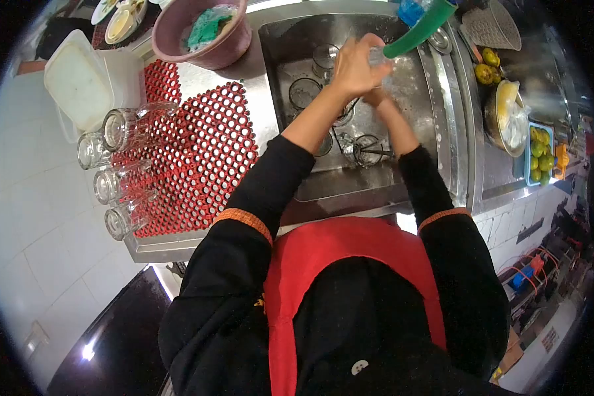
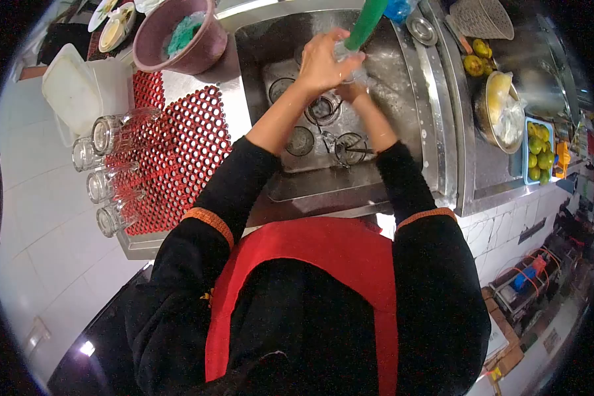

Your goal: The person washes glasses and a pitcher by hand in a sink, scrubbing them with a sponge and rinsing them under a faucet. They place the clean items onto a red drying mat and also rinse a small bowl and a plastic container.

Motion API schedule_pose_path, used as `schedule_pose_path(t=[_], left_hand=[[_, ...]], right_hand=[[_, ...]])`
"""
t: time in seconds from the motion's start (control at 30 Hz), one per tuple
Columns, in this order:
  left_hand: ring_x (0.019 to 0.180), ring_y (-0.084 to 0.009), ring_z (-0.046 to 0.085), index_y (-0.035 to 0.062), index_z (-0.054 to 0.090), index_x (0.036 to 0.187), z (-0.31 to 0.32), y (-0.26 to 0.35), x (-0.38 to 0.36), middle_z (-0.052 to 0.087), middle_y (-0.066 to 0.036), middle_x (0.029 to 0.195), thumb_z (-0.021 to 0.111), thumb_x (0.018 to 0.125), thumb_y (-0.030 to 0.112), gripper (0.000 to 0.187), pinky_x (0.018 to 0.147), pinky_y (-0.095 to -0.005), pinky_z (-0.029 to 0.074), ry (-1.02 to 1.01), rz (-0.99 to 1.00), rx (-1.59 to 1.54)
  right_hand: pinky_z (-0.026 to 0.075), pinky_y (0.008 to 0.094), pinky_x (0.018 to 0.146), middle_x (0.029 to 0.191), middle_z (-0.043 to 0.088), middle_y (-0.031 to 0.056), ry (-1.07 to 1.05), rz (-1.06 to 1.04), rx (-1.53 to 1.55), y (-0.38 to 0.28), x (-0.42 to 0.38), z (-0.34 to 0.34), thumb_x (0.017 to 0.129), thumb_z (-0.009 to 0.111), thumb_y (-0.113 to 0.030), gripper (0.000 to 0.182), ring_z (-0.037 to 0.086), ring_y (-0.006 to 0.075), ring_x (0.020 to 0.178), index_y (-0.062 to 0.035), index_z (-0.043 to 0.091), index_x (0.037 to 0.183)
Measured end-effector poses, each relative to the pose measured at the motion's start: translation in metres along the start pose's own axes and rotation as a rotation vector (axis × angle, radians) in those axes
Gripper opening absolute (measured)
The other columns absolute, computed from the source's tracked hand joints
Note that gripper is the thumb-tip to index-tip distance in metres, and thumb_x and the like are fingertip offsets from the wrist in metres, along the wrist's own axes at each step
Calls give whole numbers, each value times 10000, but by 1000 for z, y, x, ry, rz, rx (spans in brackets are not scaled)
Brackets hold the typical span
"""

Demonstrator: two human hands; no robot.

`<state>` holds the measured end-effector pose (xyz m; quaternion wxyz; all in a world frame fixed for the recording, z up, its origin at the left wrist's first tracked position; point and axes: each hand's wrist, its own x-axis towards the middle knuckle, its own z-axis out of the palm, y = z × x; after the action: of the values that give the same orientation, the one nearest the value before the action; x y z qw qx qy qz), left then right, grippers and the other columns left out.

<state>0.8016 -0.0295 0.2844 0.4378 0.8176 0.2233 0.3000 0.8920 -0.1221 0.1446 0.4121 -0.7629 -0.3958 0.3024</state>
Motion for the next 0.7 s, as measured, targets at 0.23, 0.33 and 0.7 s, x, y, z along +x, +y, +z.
schedule_pose_path(t=[0.23,0.33,0.7], left_hand=[[689,-284,492,83,542,917,-90,6,-48,501,-126,789,680,633,172,328,601,-353,418,143,287,280],[727,-258,499,64,551,886,-143,4,-91,506,-108,787,684,627,139,302,636,-328,412,335,77,357],[779,-287,488,48,495,990,-252,-45,-187,498,-137,837,681,639,200,425,703,-373,395,897,-368,937]], right_hand=[[305,445,872,925,569,159,53,-658,-381,23,23,130,753,511,-219,271,497,281,965,-103,560,993],[376,427,752,795,606,95,-342,-560,-900,-6,23,105,724,537,-160,135,557,239,840,-112,616,822],[457,331,589,704,619,101,-292,-206,-399,-52,19,35,689,640,-220,218,594,234,619,-34,597,795]])
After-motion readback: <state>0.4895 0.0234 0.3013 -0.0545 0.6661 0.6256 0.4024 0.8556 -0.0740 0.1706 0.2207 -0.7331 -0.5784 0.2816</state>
